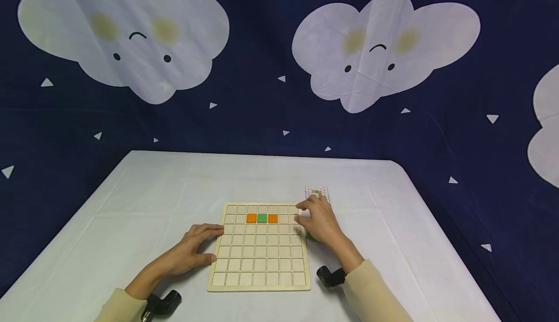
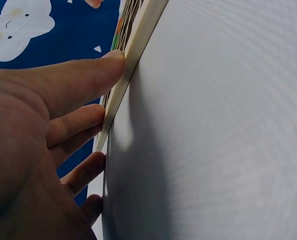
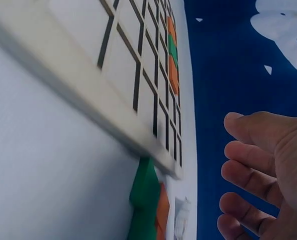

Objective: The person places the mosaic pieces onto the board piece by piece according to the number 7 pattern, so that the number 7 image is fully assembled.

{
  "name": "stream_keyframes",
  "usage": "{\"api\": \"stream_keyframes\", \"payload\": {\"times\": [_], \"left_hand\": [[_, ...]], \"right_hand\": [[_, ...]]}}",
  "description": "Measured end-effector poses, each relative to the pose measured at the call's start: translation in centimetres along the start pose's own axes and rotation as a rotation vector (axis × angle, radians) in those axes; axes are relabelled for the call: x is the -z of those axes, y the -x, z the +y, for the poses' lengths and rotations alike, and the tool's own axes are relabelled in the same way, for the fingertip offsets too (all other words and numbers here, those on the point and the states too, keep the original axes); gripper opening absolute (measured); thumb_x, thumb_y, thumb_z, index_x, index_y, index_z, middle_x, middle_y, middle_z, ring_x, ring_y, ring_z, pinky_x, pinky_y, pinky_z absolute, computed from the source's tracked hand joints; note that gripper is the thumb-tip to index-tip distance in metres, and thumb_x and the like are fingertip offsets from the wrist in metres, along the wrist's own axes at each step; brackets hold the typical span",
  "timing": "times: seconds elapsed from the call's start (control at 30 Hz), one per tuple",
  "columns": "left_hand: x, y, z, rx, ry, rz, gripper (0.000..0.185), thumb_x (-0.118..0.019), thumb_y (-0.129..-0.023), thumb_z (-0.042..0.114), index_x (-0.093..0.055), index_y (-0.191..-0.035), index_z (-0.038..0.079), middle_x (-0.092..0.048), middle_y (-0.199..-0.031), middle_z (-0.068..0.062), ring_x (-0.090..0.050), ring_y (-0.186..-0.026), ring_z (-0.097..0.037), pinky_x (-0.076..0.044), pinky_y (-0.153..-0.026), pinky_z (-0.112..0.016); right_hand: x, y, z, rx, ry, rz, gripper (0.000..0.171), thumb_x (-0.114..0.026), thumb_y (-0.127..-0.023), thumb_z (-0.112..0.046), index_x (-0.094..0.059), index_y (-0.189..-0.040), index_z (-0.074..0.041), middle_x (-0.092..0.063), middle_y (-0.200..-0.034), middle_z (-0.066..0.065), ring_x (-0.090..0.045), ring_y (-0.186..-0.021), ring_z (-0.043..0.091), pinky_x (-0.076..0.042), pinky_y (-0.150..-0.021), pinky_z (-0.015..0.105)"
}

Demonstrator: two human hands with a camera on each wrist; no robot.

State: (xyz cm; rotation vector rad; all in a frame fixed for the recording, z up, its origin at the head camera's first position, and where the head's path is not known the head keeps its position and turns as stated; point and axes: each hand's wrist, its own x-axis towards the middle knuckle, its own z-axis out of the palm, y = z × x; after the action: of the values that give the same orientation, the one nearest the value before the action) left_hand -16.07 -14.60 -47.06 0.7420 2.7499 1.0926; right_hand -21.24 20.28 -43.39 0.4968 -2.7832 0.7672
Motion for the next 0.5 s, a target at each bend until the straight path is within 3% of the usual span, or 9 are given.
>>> {"api": "stream_keyframes", "payload": {"times": [0.1, 0.5], "left_hand": [[0.0, 0.0, 0.0, 0.002, 0.002, 0.002, 0.057, -0.071, -0.080, 0.021, -0.052, -0.132, 0.006, -0.046, -0.141, -0.006, -0.035, -0.128, -0.029, -0.024, -0.103, -0.057], [0.0, 0.0, -0.1, 0.004, 0.005, 0.001, 0.058, -0.072, -0.080, 0.021, -0.052, -0.132, 0.006, -0.046, -0.141, -0.007, -0.035, -0.128, -0.029, -0.024, -0.103, -0.057]], "right_hand": [[0.4, 0.3, 0.5, -0.017, 0.020, 0.007, 0.028, -0.074, -0.078, -0.022, -0.071, -0.104, -0.010, -0.063, -0.097, 0.001, -0.044, -0.082, 0.015, -0.035, -0.072, 0.030], [1.3, 2.1, 2.4, -0.060, 0.041, 0.050, 0.027, -0.075, -0.077, -0.021, -0.071, -0.101, -0.010, -0.063, -0.094, 0.000, -0.046, -0.083, 0.016, -0.037, -0.072, 0.029]]}}
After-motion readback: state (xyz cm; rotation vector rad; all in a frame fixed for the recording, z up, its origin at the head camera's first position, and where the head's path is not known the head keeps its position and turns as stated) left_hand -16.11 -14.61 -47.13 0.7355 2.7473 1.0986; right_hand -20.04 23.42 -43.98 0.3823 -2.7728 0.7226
